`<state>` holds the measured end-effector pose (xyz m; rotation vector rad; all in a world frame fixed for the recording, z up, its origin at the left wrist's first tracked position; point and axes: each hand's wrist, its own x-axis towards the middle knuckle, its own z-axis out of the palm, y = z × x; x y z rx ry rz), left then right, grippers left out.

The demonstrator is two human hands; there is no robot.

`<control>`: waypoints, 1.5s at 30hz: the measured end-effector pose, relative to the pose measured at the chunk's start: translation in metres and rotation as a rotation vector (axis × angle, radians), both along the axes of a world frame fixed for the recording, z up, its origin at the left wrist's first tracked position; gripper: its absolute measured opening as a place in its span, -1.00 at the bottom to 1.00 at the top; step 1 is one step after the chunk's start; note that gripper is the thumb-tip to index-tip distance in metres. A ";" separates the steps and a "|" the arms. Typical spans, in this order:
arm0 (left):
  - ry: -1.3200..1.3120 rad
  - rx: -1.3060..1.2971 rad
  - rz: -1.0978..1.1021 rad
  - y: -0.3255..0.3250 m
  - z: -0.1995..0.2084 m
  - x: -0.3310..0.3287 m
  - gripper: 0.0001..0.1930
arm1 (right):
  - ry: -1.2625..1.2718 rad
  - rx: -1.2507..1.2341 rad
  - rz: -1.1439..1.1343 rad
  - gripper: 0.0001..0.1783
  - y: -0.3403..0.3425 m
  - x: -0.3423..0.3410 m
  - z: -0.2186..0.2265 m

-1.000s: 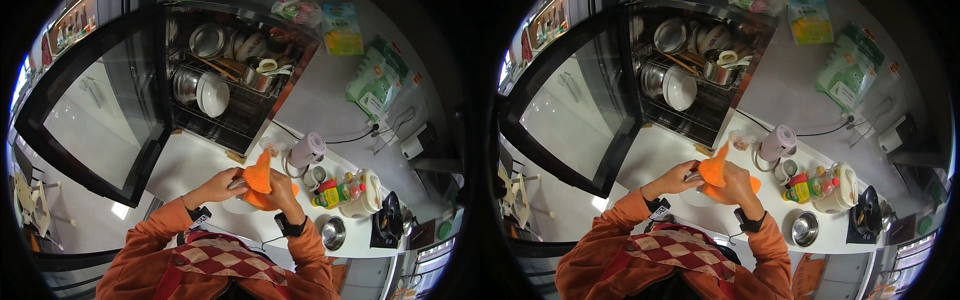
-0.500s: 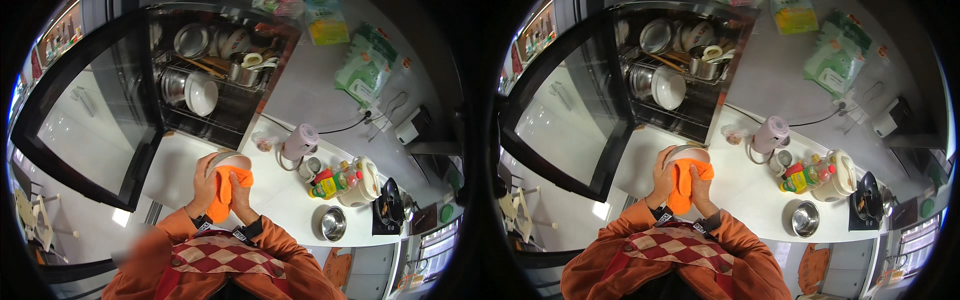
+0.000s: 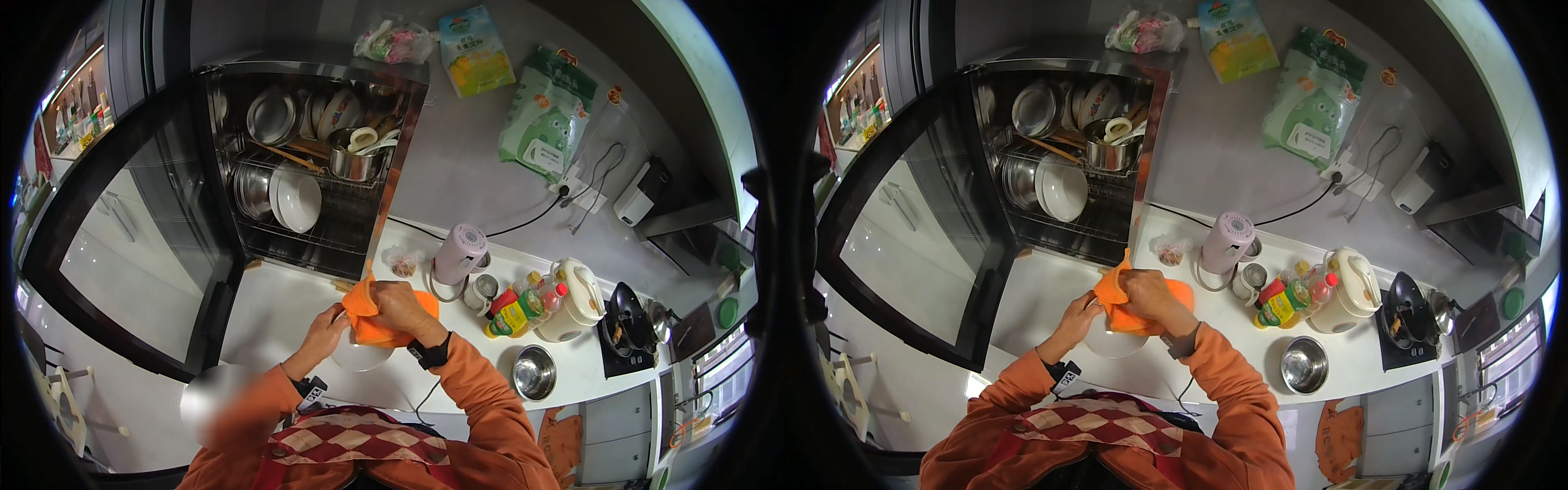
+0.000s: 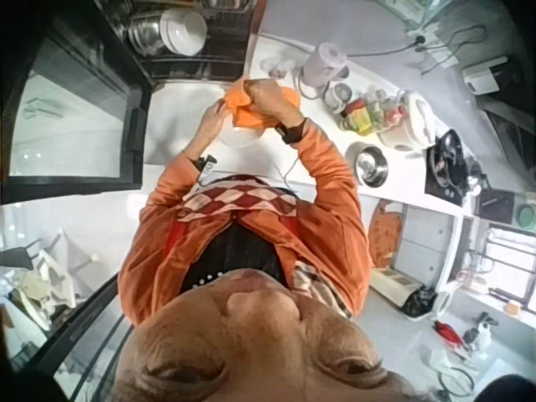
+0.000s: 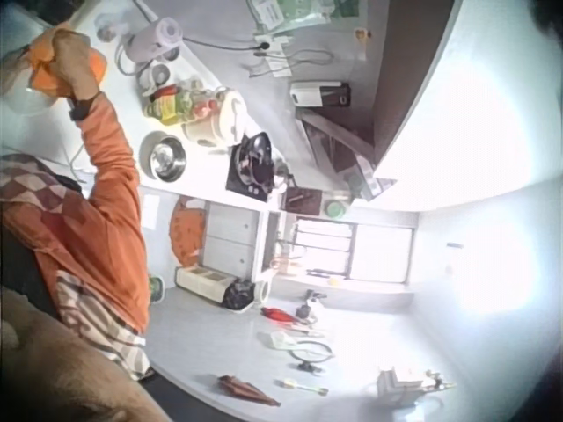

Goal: The person dries several kitchen items with an orange cloth, including a metal bowl, a white bowl, a small metal bowl, and a pink electric kettle, then places them in a dish rack. The person also opens a rice cooker and scoops rice into a bowl.

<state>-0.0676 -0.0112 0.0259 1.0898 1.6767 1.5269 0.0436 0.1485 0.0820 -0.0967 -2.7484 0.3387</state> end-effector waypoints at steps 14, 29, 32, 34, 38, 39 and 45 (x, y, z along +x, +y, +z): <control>0.348 0.426 0.479 0.008 -0.007 0.013 -0.52 | 0.668 -1.950 -0.157 -0.60 -0.071 -0.013 -0.126; 0.115 0.200 0.139 -0.018 0.009 -0.022 -0.55 | 0.187 -0.584 -0.062 -0.71 -0.015 -0.025 -0.011; 0.108 0.203 0.255 -0.025 0.012 -0.016 -0.60 | 0.481 -0.678 -0.137 -0.62 -0.040 -0.029 -0.036; 0.171 0.151 0.344 -0.027 0.013 -0.012 -0.61 | 0.554 -1.120 -0.318 -0.49 -0.058 -0.035 -0.057; 0.204 0.204 0.428 -0.023 0.011 -0.003 -0.58 | 0.482 -1.818 -0.138 -0.41 -0.095 -0.030 -0.093; 0.202 0.260 0.448 -0.022 0.010 -0.002 -0.57 | 0.444 -1.957 -0.078 -0.41 -0.100 -0.029 -0.101; -0.048 0.414 0.514 -0.014 0.000 -0.010 -0.52 | 0.187 -1.985 -0.011 -0.42 -0.067 -0.032 -0.116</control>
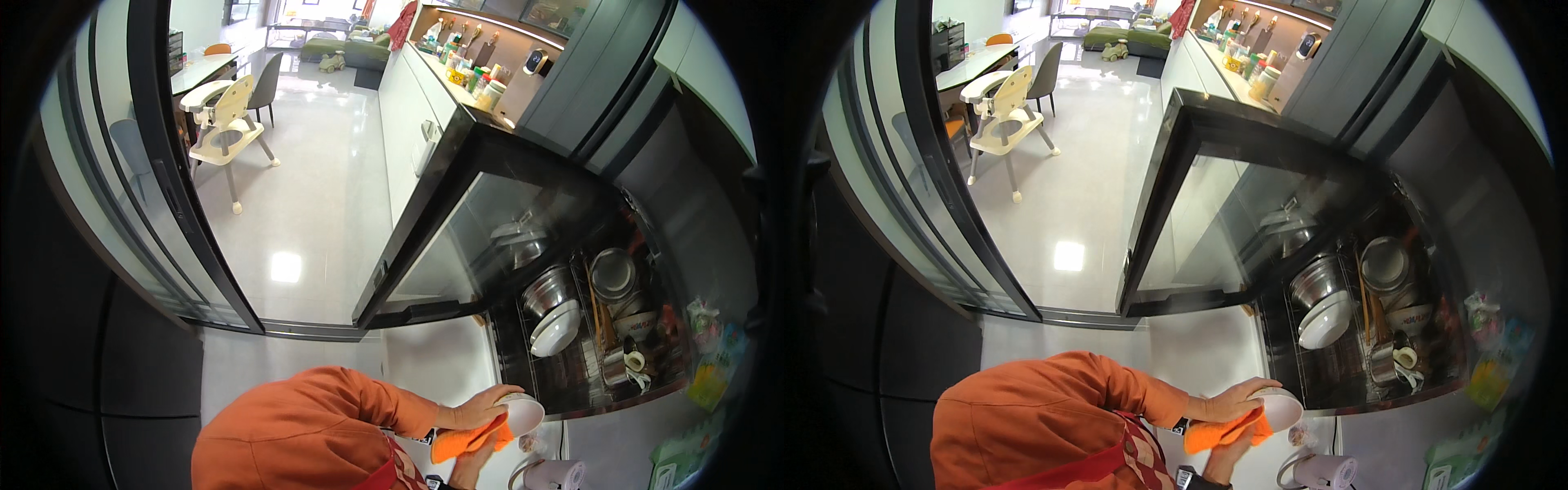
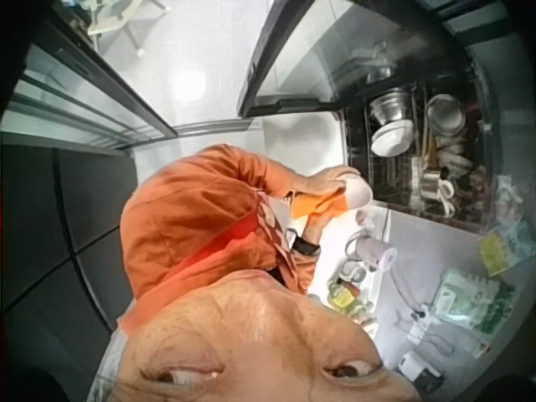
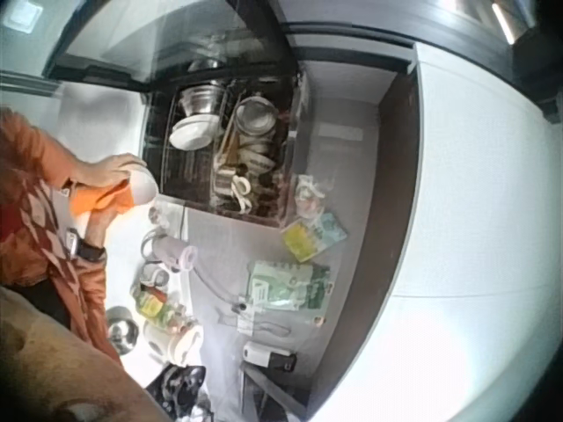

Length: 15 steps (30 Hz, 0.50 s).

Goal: The person dries several kitchen items with an orange cloth, including a metal bowl, a white bowl, a small metal bowl, and a pink electric kettle, then places them in a dish rack. The person also opens a rice cooker and scoops rice into a bowl.

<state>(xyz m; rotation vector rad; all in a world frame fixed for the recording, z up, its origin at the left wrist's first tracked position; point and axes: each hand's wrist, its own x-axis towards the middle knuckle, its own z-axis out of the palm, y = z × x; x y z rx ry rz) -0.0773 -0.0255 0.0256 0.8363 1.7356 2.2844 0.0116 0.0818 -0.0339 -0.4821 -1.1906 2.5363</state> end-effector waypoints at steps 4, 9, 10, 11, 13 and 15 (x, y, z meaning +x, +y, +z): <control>-0.036 0.012 -0.450 -0.009 -0.003 -0.023 -0.49 | -0.193 0.720 -0.180 -0.43 0.050 0.003 0.041; 0.271 -0.441 -0.421 0.002 0.002 -0.011 -0.56 | -0.182 1.725 0.156 -0.72 0.079 0.014 0.104; 0.238 -0.430 -0.363 0.006 0.001 -0.007 -0.57 | -0.203 1.685 0.126 -0.71 0.077 0.011 0.104; 0.213 -0.401 -0.316 0.008 0.000 -0.005 -0.58 | -0.128 1.663 0.102 -0.71 0.074 0.010 0.103; 0.174 -0.408 -0.248 0.010 -0.003 0.000 -0.60 | -0.145 1.515 -0.149 -0.68 0.060 0.006 0.086; 0.156 -0.488 -0.192 0.006 -0.007 -0.001 -0.61 | -0.235 1.497 -0.361 -0.63 0.043 0.001 0.065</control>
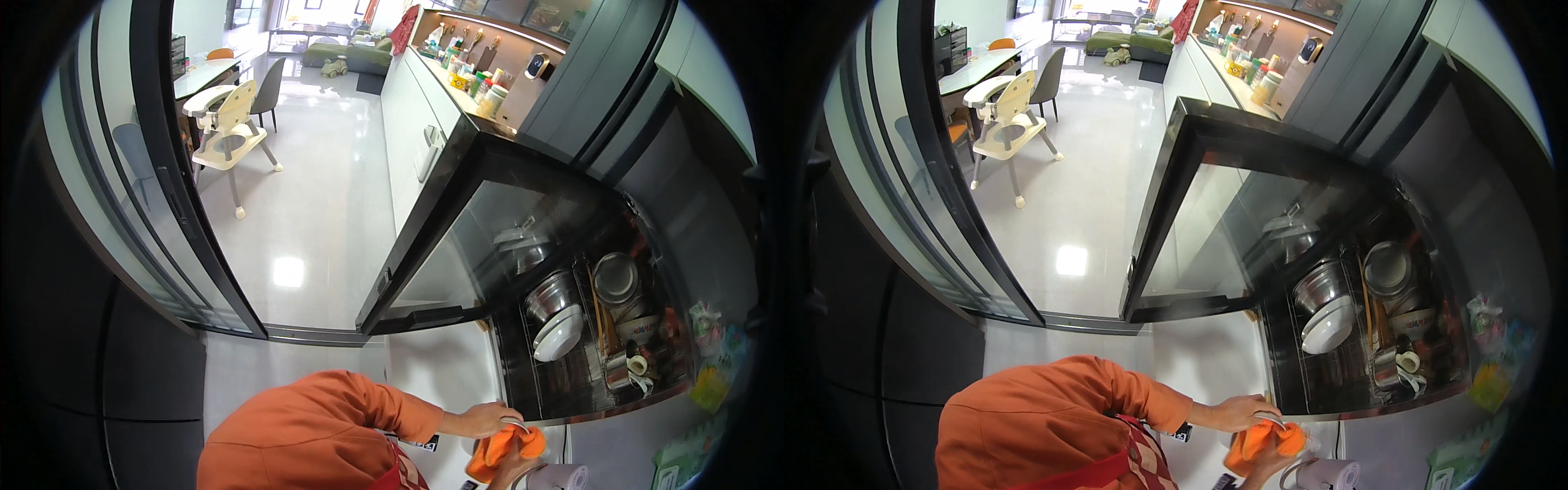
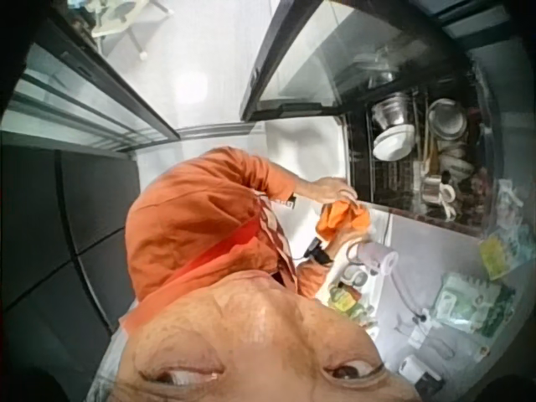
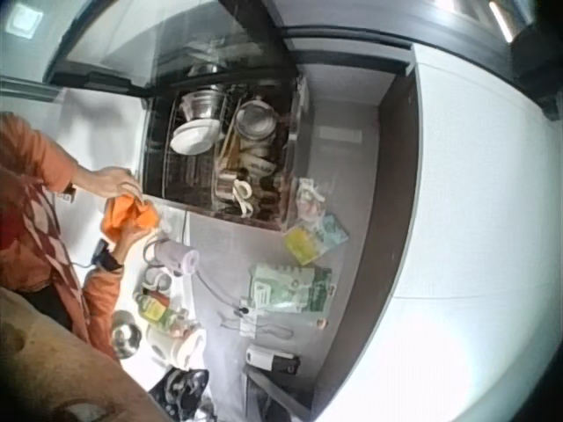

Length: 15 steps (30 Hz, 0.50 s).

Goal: The person dries several kitchen items with an orange cloth, including a metal bowl, a white bowl, a small metal bowl, and a pink electric kettle, then places them in a dish rack. The person also opens a rice cooker and scoops rice into a bowl.

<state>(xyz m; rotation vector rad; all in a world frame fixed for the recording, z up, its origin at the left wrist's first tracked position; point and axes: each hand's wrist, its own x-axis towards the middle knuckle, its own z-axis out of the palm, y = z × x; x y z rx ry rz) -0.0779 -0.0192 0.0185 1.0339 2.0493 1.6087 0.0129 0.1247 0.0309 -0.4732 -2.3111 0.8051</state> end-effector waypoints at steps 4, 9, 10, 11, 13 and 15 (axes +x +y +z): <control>-0.049 0.055 0.086 -0.006 0.001 0.003 -0.61 | 0.331 -1.025 0.103 -0.56 -0.046 0.006 -0.041; -0.057 0.320 0.263 0.007 -0.006 0.009 -0.55 | 0.173 -1.595 0.346 -0.45 -0.063 0.008 -0.058; -0.006 0.394 0.280 0.009 -0.012 0.007 -0.55 | 0.145 -1.607 0.267 -0.45 -0.063 0.007 -0.061; 0.047 0.503 0.293 0.012 -0.018 0.004 -0.56 | 0.060 -1.605 0.302 -0.47 -0.058 0.012 -0.060; 0.142 0.444 0.306 0.014 -0.031 -0.011 -0.54 | -0.030 -1.545 0.235 -0.53 -0.046 0.019 -0.053; -0.185 0.279 0.299 0.006 -0.042 -0.034 -0.65 | -0.193 -1.382 0.381 -0.63 -0.023 0.027 -0.035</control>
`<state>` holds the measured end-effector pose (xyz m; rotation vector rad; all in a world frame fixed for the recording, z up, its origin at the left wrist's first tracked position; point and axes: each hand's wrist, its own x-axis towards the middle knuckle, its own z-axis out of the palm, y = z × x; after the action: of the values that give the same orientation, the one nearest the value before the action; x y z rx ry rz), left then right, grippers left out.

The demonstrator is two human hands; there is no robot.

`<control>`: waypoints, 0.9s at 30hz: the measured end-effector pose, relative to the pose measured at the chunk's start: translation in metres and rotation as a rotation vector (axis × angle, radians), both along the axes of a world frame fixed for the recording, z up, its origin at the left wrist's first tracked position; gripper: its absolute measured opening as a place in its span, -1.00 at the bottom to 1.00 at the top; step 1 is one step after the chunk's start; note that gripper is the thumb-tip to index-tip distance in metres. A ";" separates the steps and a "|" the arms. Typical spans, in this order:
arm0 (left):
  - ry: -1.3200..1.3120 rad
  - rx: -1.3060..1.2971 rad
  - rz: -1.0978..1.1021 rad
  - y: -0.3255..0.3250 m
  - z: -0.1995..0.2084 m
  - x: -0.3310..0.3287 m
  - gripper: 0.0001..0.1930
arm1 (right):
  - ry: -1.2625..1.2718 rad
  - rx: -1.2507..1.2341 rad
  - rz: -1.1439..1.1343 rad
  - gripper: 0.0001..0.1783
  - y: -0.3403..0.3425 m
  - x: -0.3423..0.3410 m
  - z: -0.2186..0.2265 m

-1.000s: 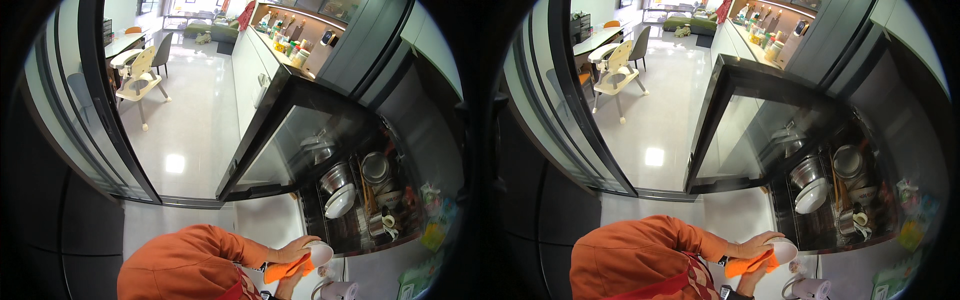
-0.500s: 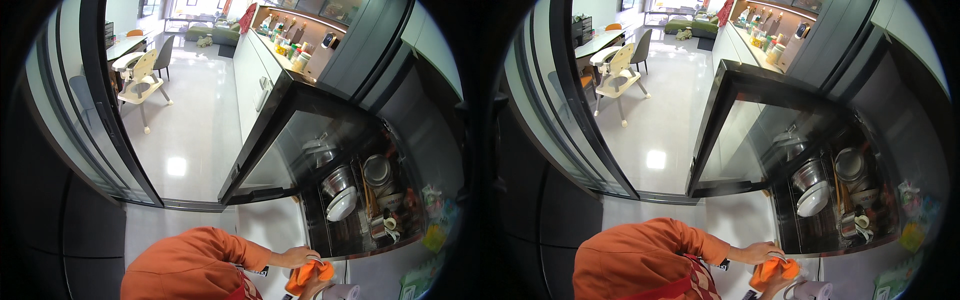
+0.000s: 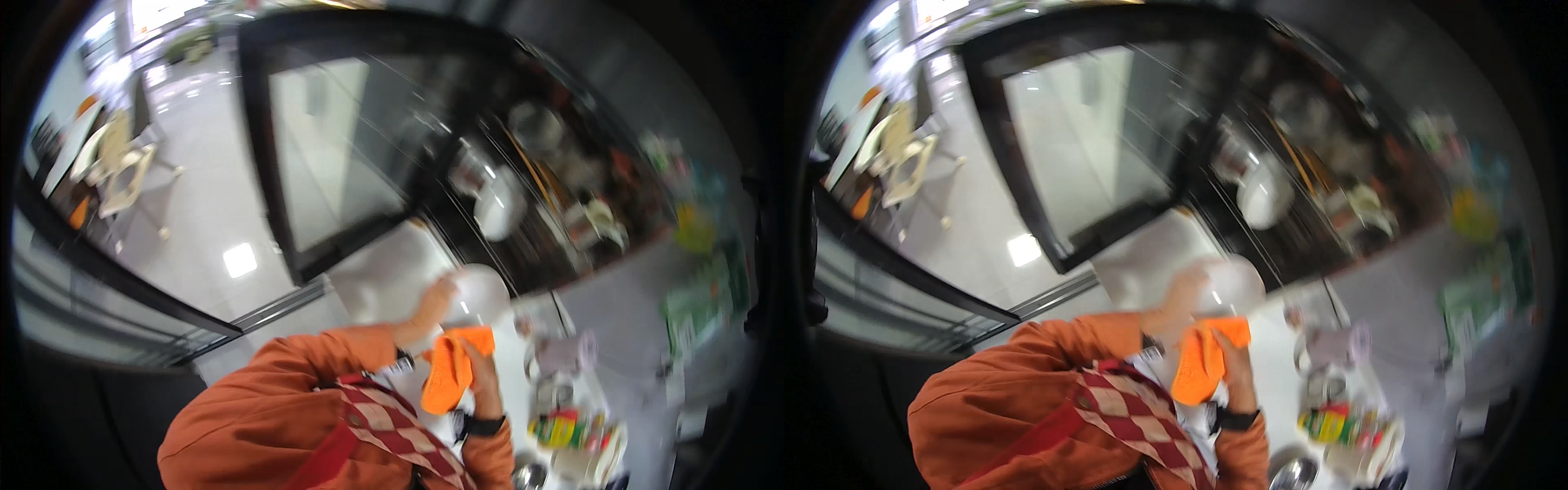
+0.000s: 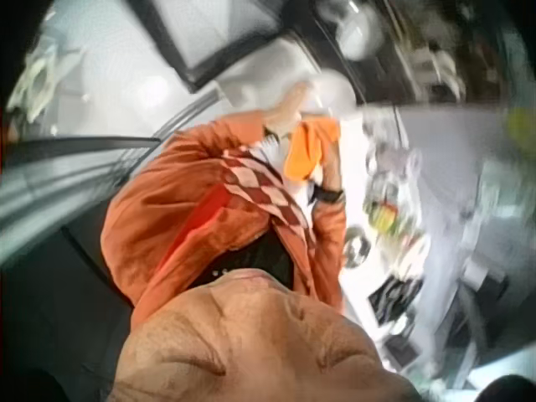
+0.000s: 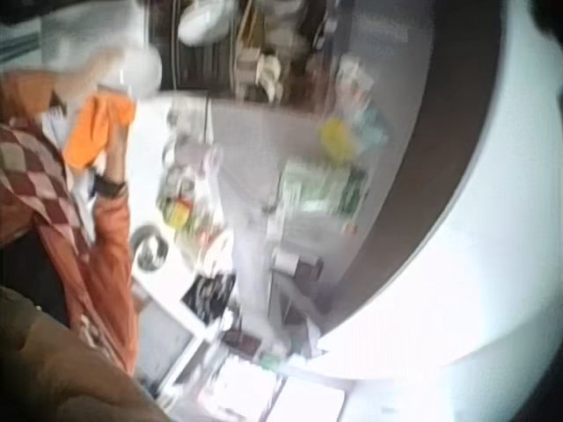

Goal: The person dries several kitchen items with an orange cloth, including a metal bowl, a white bowl, a small metal bowl, and a pink electric kettle, then places them in a dish rack. The person also opens a rice cooker and scoops rice into a bowl.

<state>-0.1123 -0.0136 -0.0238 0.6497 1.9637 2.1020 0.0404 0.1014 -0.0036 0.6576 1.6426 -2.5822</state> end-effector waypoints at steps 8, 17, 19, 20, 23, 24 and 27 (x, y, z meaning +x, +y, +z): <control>-0.618 0.163 -0.102 -0.019 0.034 0.002 -0.39 | 0.172 1.248 -0.222 -0.46 0.002 -0.014 0.083; 0.058 -0.193 -0.148 -0.008 0.028 0.023 -0.54 | -0.019 0.764 0.156 -0.51 -0.011 -0.071 0.004; 0.061 -0.186 -0.243 -0.012 0.027 0.017 -0.57 | -0.074 0.834 0.388 -0.51 -0.006 -0.063 0.007; 0.097 -0.213 -0.281 -0.014 0.027 0.017 -0.57 | -0.138 1.001 0.559 -0.50 -0.003 -0.058 0.013; 0.216 -0.268 -0.336 -0.013 0.026 0.015 -0.55 | -0.232 1.383 0.510 -0.51 -0.005 -0.046 0.031; 0.144 -0.177 -0.319 -0.010 0.025 0.014 -0.54 | -0.251 1.489 0.396 -0.52 -0.007 -0.044 0.036; 0.054 -0.082 -0.294 0.000 0.024 0.008 -0.49 | -0.103 1.753 -0.009 -0.52 -0.014 -0.051 0.037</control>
<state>-0.1043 -0.0131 -0.0002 0.9240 1.8397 1.8376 -0.0108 0.0869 0.0337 0.6132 3.3388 -0.3946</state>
